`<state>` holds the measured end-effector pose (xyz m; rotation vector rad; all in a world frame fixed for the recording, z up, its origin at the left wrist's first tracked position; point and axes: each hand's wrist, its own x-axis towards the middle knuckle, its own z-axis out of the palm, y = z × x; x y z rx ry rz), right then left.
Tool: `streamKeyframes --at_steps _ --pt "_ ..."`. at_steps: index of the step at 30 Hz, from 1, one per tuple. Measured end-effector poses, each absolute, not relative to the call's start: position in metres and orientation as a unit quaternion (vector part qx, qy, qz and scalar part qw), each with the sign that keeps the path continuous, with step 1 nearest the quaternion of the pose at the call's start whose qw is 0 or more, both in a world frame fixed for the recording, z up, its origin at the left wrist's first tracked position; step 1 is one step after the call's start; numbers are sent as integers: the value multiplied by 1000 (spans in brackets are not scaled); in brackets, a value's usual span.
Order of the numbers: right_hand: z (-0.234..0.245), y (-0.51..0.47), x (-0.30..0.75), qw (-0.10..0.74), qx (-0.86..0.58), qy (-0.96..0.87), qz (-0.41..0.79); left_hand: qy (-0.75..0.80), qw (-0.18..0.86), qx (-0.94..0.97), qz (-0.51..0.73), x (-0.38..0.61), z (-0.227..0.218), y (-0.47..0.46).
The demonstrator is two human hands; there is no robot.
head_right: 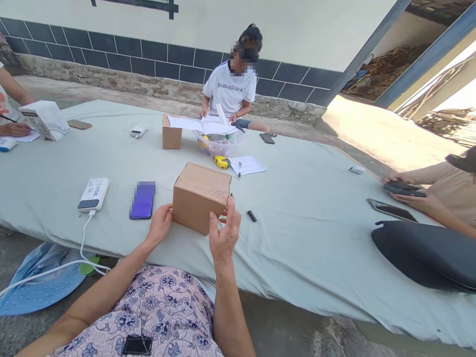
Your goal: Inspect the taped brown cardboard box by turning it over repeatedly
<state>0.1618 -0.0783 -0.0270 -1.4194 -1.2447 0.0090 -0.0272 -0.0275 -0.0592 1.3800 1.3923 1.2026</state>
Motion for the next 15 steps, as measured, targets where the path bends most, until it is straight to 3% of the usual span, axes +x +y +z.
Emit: streamKeyframes --at_steps 10,15 --pt "-31 -76 161 600 -591 -539 15 569 407 569 432 -28 -58 -32" --pt "-45 -74 164 577 -603 -543 98 532 405 583 461 -25 -55 -35"
